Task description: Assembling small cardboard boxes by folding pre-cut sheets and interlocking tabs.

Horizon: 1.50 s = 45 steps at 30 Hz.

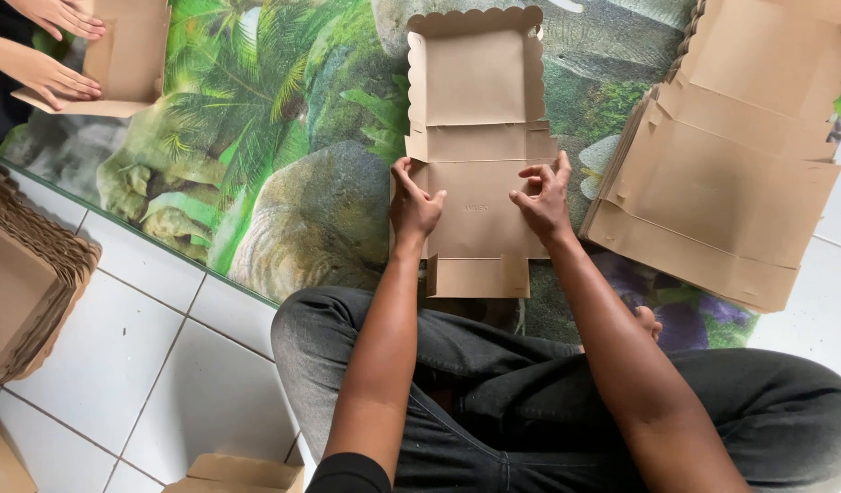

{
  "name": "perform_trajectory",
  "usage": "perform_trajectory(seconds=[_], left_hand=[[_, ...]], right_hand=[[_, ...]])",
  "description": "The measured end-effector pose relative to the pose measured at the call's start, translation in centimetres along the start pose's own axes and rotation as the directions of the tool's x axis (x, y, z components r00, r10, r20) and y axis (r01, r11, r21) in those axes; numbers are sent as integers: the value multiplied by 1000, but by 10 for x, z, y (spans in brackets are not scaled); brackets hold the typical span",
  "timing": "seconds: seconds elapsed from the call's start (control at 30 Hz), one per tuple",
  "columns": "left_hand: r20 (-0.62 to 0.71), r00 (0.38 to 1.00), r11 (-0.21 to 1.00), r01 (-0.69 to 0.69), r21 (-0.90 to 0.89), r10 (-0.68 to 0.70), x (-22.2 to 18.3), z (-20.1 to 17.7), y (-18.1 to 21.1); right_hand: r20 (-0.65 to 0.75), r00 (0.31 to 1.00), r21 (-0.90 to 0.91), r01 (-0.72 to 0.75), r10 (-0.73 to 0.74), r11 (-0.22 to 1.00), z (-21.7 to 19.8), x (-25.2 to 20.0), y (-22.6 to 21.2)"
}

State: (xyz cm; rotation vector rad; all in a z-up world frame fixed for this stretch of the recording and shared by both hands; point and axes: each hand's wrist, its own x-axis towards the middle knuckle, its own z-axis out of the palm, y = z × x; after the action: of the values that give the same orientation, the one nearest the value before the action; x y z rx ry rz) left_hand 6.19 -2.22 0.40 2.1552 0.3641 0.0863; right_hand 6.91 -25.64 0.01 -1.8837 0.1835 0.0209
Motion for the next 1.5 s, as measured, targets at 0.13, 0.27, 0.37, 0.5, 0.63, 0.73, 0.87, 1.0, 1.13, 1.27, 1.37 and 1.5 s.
perform_trajectory(seconds=[0.13, 0.27, 0.37, 0.5, 0.63, 0.73, 0.87, 1.0, 1.13, 1.27, 1.37, 1.5], left_hand=[[57, 995, 991, -88, 99, 83, -5, -1, 9], [106, 969, 943, -240, 230, 221, -7, 0, 20], [146, 964, 901, -261, 347, 223, 1, 18, 0], [181, 955, 843, -292, 452, 234, 2, 21, -5], [203, 955, 834, -288, 470, 215, 4, 26, -6], [226, 954, 814, -286, 505, 195, 7, 30, -8], [216, 949, 807, -309, 503, 229, 12, 34, -5], [224, 944, 814, -322, 483, 241, 17, 37, -2], [240, 946, 814, -313, 489, 220, 30, 35, 6], [310, 927, 794, -347, 500, 210, 44, 28, 16], [358, 917, 780, -353, 516, 177, 50, 26, 20], [350, 931, 798, -286, 530, 101, 48, 24, 29]], right_hand=[[-29, 999, 2, -39, 39, 999, 1, 7, 10], [20, 1000, 44, -21, 20, 999, -1, 9, 4], [8, 999, 174, -38, 37, 984, -5, 17, 16], [34, 998, 382, 30, -47, 924, -13, 30, 17], [131, 985, 371, 54, -109, 927, -4, 17, -1], [190, 974, 19, 119, -120, 993, 2, 20, 11], [240, 932, -527, 361, -273, 769, 9, 3, -17], [274, 923, -676, 385, -272, 628, 19, 5, -11], [300, 925, -722, 381, -234, 578, 25, 30, 7], [448, 892, -694, 394, -67, 602, 17, 73, 26], [500, 865, -667, 361, 32, 652, 5, 67, -37], [448, 881, -735, 265, 154, 624, 2, 46, -101]])
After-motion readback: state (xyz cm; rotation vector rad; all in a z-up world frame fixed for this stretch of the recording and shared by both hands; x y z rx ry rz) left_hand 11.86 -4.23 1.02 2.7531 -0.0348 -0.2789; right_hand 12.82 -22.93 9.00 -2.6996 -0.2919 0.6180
